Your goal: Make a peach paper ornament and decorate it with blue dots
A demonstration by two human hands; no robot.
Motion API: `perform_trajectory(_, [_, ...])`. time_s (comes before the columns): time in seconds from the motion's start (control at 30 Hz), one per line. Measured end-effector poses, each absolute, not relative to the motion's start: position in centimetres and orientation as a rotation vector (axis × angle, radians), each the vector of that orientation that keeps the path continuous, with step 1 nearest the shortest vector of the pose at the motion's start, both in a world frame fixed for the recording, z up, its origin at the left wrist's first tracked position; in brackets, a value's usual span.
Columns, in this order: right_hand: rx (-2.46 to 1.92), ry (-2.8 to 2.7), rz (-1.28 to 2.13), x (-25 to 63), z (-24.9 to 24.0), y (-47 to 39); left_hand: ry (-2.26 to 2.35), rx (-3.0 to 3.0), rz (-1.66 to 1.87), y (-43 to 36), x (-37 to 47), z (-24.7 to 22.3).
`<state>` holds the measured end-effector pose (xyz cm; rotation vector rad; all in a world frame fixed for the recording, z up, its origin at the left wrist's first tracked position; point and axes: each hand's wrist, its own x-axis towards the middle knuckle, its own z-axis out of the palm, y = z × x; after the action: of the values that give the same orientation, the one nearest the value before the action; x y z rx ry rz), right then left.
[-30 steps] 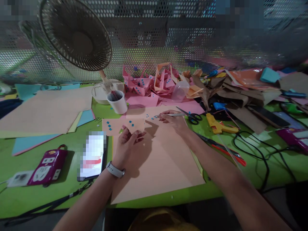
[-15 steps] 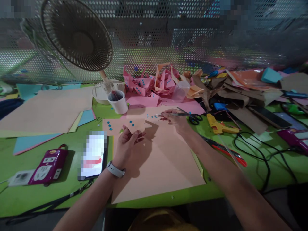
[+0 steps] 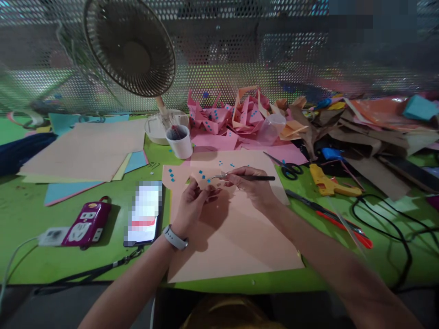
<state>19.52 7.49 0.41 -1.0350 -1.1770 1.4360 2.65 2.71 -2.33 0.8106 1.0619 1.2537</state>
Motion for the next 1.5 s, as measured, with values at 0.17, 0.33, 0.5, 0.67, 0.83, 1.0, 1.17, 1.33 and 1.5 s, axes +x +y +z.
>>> perform_trajectory(0.17, [-1.01, -1.182, 1.414, 19.4, -0.4, 7.5, 1.052, 0.822, 1.236, 2.6, 2.6, -2.2])
perform_trajectory(0.33, [-1.013, -1.148, 1.4, 19.2, -0.6, 7.2, 1.045, 0.815, 1.246, 2.7, 2.7, -2.2])
perform_trajectory(0.5, [-1.011, -1.123, 1.392, 19.0, -0.6, 7.1, 1.019, 0.795, 1.265, 2.7, 2.7, -2.5])
perform_trajectory(0.67, [-1.01, -1.12, 1.397, 18.9, -0.6, 7.0, 1.014, 0.787, 1.275, 2.7, 2.7, -2.4])
perform_trajectory(0.83, [-1.005, -1.112, 1.408, 18.9, -0.8, 7.0, 1.022, 0.802, 1.256, 2.7, 2.7, -2.2])
perform_trajectory(1.0, [-1.016, -1.136, 1.397, 19.0, -1.1, 7.0, 1.026, 0.815, 1.247, 2.7, 2.6, -2.4])
perform_trajectory(1.17, [-1.033, -1.145, 1.383, 19.0, -1.0, 7.0, 1.015, 0.828, 1.235, 2.6, 2.7, -2.3])
perform_trajectory(1.33, [-1.059, -1.125, 1.38, 18.9, -0.5, 6.8, 1.04, 0.846, 1.229, 2.5, 2.7, -1.9])
perform_trajectory(1.5, [-1.054, -1.137, 1.361, 18.8, -0.5, 6.8, 1.042, 0.85, 1.251, 2.6, 2.8, -1.9])
